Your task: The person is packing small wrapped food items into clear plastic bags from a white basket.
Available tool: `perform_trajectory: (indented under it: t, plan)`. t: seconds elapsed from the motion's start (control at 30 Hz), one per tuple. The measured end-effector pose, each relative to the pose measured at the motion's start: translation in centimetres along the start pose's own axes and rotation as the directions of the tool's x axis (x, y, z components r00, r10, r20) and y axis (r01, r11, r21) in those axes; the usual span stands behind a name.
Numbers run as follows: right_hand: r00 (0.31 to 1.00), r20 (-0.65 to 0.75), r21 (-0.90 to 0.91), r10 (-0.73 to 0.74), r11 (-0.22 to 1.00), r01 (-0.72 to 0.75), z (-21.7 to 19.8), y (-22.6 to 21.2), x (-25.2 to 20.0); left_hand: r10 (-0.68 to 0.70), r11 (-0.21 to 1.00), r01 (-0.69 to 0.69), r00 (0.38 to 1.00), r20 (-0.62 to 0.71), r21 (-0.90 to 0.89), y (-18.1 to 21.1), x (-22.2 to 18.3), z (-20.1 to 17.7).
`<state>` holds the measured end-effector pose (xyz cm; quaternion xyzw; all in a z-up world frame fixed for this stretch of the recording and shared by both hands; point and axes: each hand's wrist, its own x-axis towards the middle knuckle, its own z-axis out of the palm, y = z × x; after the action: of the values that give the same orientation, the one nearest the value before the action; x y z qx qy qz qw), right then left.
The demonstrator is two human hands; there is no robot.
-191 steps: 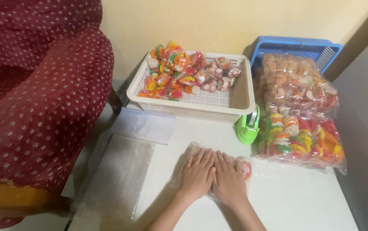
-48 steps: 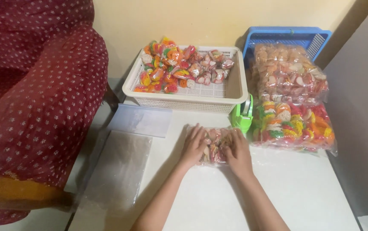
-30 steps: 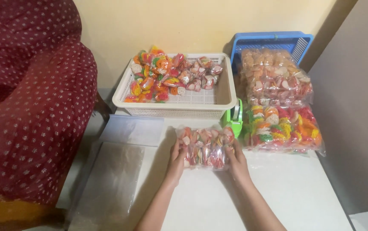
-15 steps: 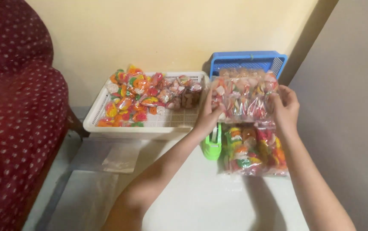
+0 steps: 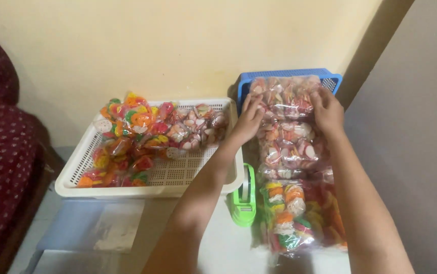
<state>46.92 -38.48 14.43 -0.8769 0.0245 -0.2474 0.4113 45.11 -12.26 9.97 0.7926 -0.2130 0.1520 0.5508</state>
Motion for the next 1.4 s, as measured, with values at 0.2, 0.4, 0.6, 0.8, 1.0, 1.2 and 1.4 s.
perform_trajectory:
  t: [0.2, 0.4, 0.6, 0.8, 1.0, 1.2, 1.4]
  plan:
    - [0.976, -0.066, -0.301, -0.208, 0.937, 0.179, 0.4, 3.2, 2.2, 0.056, 0.992, -0.040, 0.990, -0.133, 0.117, 3.6, -1.9, 0.6]
    - [0.870, -0.305, -0.313, -0.388, 0.903, 0.293, -1.6, -1.2, -3.2, -0.019, 0.961, 0.094, 0.961, -0.275, 0.262, 4.1, -3.1, 1.2]
    - [0.854, -0.210, -0.021, -0.475, 0.876, 0.482, -1.9, -7.4, -11.6, -0.018, 0.966, 0.055, 0.989, -0.145, 0.252, 7.6, -10.4, -5.7]
    - [0.887, 0.036, 0.480, -0.460, 0.787, 0.389, 3.2, -14.8, -25.5, -0.126, 0.966, 0.153, 0.983, -0.136, 0.208, 9.0, -25.7, -14.8]
    - [0.737, 0.297, 0.521, -0.607, 0.750, 0.407, 14.0, -19.1, -39.8, -0.244, 0.703, 0.397, 0.914, -0.324, 0.590, 8.5, -42.8, -23.5]
    - [0.489, 0.669, 0.390, -0.560, 0.824, 0.411, 19.2, -25.7, -51.5, -0.442, 0.315, 0.670, 0.730, -0.521, 0.672, 7.3, -54.9, -28.8]
    - [0.336, 0.827, 0.073, -0.451, 0.678, 0.731, 18.7, -29.4, -57.5, -0.418, 0.206, 0.626, 0.751, -0.511, 0.752, 6.6, -58.6, -28.3]
